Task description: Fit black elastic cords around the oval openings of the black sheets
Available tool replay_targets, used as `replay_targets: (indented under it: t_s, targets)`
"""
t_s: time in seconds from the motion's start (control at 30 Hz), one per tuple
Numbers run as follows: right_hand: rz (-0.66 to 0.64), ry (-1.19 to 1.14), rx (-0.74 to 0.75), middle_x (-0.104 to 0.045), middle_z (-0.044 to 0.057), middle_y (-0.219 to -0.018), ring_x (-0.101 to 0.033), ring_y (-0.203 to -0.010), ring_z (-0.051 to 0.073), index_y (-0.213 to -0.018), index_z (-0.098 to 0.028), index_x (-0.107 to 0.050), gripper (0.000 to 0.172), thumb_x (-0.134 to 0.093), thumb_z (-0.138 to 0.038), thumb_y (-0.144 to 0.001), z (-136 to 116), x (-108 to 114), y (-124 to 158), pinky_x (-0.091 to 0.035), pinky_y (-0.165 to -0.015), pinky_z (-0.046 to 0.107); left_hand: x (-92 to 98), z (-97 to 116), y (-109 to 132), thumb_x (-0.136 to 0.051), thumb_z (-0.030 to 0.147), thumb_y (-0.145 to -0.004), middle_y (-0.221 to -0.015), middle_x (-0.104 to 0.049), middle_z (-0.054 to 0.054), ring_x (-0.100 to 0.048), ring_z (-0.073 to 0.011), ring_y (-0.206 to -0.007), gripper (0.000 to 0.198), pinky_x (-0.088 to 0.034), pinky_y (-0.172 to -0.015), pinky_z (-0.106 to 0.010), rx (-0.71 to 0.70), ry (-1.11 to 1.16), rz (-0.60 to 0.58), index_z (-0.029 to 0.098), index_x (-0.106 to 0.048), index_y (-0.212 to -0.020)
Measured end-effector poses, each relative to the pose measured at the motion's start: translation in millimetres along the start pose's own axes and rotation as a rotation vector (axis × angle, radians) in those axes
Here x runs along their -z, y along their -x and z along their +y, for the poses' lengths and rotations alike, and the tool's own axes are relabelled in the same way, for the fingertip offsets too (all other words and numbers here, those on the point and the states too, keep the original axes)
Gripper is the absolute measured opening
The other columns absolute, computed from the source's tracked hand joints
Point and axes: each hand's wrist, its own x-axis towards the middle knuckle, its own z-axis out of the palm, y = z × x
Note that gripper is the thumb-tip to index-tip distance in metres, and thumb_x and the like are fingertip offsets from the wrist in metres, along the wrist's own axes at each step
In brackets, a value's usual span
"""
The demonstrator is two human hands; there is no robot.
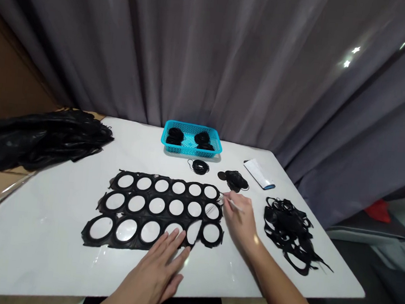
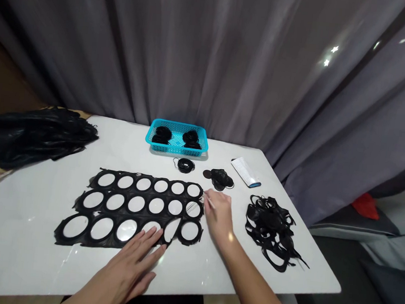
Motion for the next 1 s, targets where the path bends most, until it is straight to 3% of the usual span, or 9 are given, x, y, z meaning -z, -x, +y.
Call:
replay_targets:
  t_s: [0.07, 0.17, 0.27, 0.43, 0.63, 1.0]
  targets:
    - [-0.007, -0.074, -0.124, -0.070, 0.005, -0.087, -0.062, -0.080, 0.022, -0.082, -0.021, -0.058, 0.019, -0.048, -0.025, -0.098, 7.3, 5.6, -17.8, -0.042, -0.081, 0.036, 6.2, -0.9, -4.5, -0.062, 0.020, -0.087, -0.148, -0.052, -0.014, -0.049, -0.0332, -0.136, 0.048, -0.050, -0.105, -0.049, 0.002, 0.014, -0.023, 0.020, -0.056, -0.135]
    - [-0.161, -0.264, -0.202, -0.070, 0.004, -0.084, -0.063, -0.076, 0.020, -0.078, -0.021, -0.058, 0.019, -0.052, -0.028, -0.095, 2.1, -0.1, -24.6, -0.044, -0.071, 0.031, 11.1, -8.9, -18.0, -0.062, 0.024, -0.089, -0.140, -0.059, -0.012, -0.055, -0.0310, -0.130, 0.040, -0.052, -0.102, -0.047, 0.050, 0.082, -0.045, 0.020, -0.060, -0.129]
    - [-0.300, -0.368, -0.155, -0.071, 0.003, -0.089, -0.064, -0.082, 0.020, -0.077, -0.021, -0.061, 0.016, -0.056, -0.027, -0.092, -14.2, -14.6, -16.5, -0.046, -0.074, 0.030, 3.5, -24.2, -33.5, -0.061, 0.024, -0.091, -0.145, -0.054, -0.014, -0.052, -0.0305, -0.134, 0.046, -0.048, -0.107, -0.048, 0.115, 0.083, -0.008, 0.018, -0.054, -0.137]
    - [-0.435, -0.447, -0.084, -0.071, 0.002, -0.089, -0.064, -0.088, 0.019, -0.079, -0.021, -0.064, 0.010, -0.060, -0.021, -0.089, -30.9, -26.6, -5.8, -0.047, -0.080, 0.031, -20.9, -42.0, -40.4, -0.060, 0.030, -0.094, -0.152, -0.047, -0.014, -0.044, -0.0324, -0.140, 0.052, -0.039, -0.113, -0.052, 0.077, -0.007, -0.012, 0.018, -0.049, -0.143]
    - [-0.477, -0.505, -0.122, -0.070, 0.002, -0.089, -0.064, -0.089, 0.019, -0.082, -0.021, -0.064, 0.008, -0.061, -0.018, -0.089, -28.8, -26.2, -5.7, -0.047, -0.082, 0.031, -21.0, -40.3, -35.9, -0.059, 0.029, -0.094, -0.156, -0.041, -0.013, -0.041, -0.0327, -0.142, 0.057, -0.038, -0.113, -0.052, 0.067, -0.030, -0.032, 0.021, -0.044, -0.147]
    - [-0.445, -0.382, 0.022, -0.070, 0.000, -0.087, -0.061, -0.087, 0.018, -0.077, -0.022, -0.059, 0.015, -0.060, -0.016, -0.091, -32.8, -26.7, -1.2, -0.046, -0.081, 0.031, -20.6, -39.7, -36.7, -0.061, 0.027, -0.092, -0.156, -0.041, -0.014, -0.040, -0.0328, -0.143, 0.061, -0.037, -0.113, -0.052, 0.069, -0.027, -0.036, 0.020, -0.041, -0.149]
